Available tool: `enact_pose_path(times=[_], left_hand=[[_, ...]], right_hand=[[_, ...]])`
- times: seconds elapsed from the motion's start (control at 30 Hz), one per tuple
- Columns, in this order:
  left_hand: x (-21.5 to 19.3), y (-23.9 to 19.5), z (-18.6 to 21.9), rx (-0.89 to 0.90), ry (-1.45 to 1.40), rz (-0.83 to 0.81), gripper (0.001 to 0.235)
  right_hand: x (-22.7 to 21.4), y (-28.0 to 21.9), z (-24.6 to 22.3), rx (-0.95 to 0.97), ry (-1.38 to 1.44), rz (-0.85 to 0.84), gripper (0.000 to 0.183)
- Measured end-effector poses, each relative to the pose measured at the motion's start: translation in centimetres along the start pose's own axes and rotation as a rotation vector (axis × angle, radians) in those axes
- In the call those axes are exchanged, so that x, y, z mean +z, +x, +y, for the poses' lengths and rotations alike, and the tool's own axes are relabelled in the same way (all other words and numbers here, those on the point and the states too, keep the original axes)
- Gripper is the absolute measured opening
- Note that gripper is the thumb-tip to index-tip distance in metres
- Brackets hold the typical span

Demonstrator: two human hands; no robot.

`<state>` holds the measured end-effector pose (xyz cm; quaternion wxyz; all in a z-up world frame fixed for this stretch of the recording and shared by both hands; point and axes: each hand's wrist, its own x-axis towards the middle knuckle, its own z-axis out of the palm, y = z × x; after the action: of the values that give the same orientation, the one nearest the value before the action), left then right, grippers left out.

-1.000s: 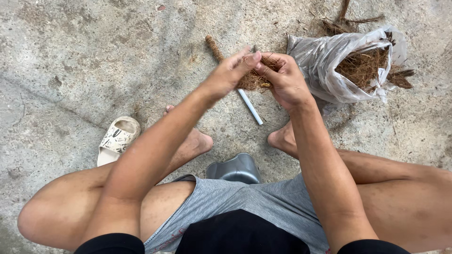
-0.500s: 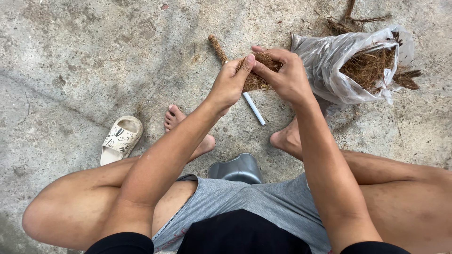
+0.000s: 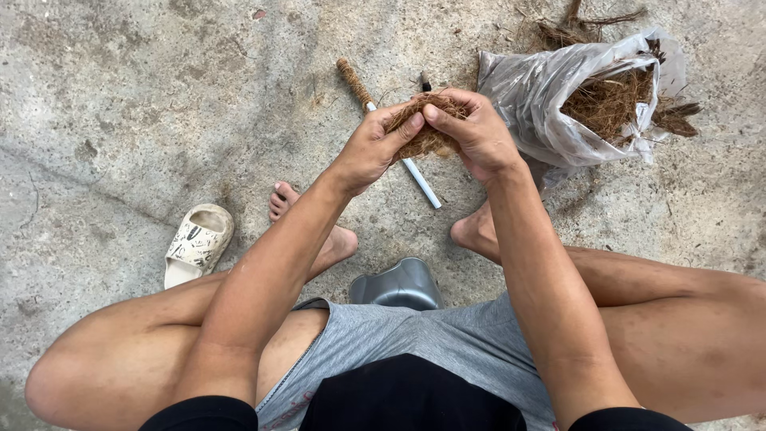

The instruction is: The person sits on a concrete floor and wraps dried coconut coir around a white cylindrical handle. They use a thin wire to secure the coir in place, forming a broom head. The person repeatedly pulls coir from a plastic bag, wraps it around the handle, and tightens the wire.

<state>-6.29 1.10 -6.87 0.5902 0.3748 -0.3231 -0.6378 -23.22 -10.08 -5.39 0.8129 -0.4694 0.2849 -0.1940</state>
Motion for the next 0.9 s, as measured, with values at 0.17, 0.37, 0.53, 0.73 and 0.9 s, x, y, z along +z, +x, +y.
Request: enact_pose_path(times=[0.17,0.37,0.53,0.73,0.9], left_hand=[[-1.1,0.4,-0.5,-0.089,-0.018,0.138,0.037],[-4.6,0.0,0.7,-0.048,-0.054,0.287,0.035],[-7.3,0.1,1.0,0.022,-0.156,0.239,0.029],[-7.4,-0.4,2.5,-0.016,-0.08,0.264,0.032],[-9.0,-3.2,4.5,-0.069,0.035,0.402,0.034]], right_hand=[[-0.4,-0.6,-3.9,0.12,-0.275,0.181,0.042],[-7.1,-9.1,-11.9,-0.167,-0.479,0.313,0.029],[-12.4,-15.3,-5.6,-0.216,-0.543,0.657,0.021],[-24.8,-22.2,-1.3,-0.157,-0.699,0.844,0.014],[-18.7,-25.6,19.0,0.252,-0.781,0.976,0.012]])
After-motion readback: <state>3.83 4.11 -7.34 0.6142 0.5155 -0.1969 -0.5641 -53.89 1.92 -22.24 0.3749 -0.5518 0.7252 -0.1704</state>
